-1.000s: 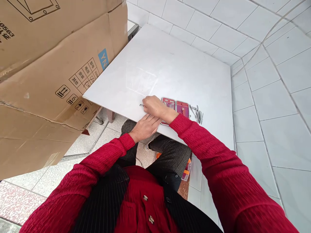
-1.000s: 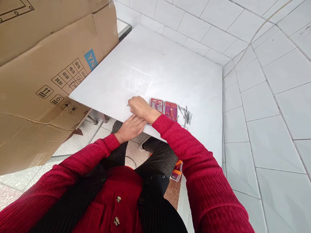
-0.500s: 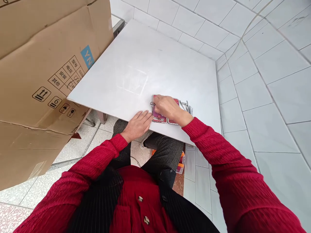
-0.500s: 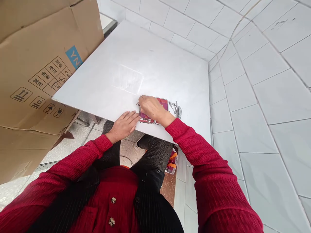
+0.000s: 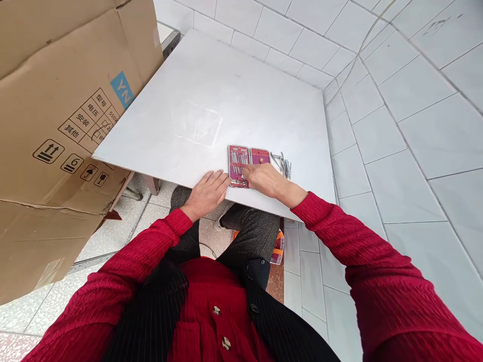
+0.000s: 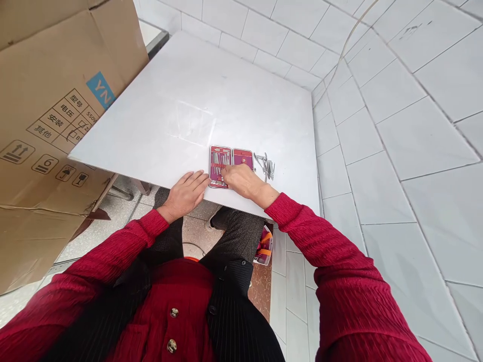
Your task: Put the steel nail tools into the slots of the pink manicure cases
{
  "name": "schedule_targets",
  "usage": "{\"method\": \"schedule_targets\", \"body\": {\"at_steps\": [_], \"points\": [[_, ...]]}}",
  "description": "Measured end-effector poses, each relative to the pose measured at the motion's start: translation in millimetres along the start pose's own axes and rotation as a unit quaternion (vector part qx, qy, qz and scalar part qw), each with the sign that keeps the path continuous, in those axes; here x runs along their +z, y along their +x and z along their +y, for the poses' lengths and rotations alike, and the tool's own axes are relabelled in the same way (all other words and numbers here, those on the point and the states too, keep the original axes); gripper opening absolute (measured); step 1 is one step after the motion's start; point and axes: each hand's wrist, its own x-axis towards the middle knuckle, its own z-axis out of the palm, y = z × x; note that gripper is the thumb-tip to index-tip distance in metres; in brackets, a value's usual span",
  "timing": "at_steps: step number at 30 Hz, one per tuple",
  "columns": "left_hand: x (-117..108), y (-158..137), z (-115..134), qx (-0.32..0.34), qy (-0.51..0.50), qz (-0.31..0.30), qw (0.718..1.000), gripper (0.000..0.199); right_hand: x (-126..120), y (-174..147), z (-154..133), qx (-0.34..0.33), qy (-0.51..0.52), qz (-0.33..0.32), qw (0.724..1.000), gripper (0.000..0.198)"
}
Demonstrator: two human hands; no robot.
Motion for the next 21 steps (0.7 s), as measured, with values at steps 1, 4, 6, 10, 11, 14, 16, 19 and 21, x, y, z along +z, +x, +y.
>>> {"method": "schedule_targets", "body": {"at_steps": [1,4,6,10,11,14,16,19,21], "points": [[0.1,0.0,0.1,-0.001,0.0,0.0,1.0,0.044,-1.0,0.2,-0.4,0.004,0.004,-0.002,1.0,0.021],[0.3,0.1,0.3,-0.002,0.0,0.002,1.0,0.043,-5.0,0.0,-1.0,0.017,0.014,-0.013,1.0,0.02],[0.3,0.1,0.4,-0.001,0.001,0.004,1.0,0.043,-7.2,-0.9,-0.9,0.024,0.016,-0.018,0.999,0.021],[0.3,0.2,0.2,0.005,0.01,0.008,1.0,0.041,-7.2,-2.6,-1.8,0.024,0.01,-0.013,1.0,0.023],[0.2,0.2,0.1,0.007,0.012,0.008,1.0,0.041,-6.2,-2.9,-2.3,0.02,0.008,-0.009,1.0,0.023],[0.3,0.2,0.0,0.007,0.013,0.009,1.0,0.041,-2.1,-3.8,-3.7,0.022,0.004,0.005,1.0,0.025],[0.4,0.1,0.0,0.007,0.01,0.009,1.0,0.041,0.5,-4.9,-3.9,0.043,-0.001,0.01,0.999,0.025],[0.5,-0.1,-0.2,0.005,0.0,0.009,1.0,0.044,2.5,-6.0,-3.9,0.069,-0.003,0.01,0.998,0.023],[0.5,-0.2,-0.4,0.003,-0.007,0.007,1.0,0.046,2.0,-5.2,-4.8,0.058,0.0,0.012,0.998,0.023]]}}
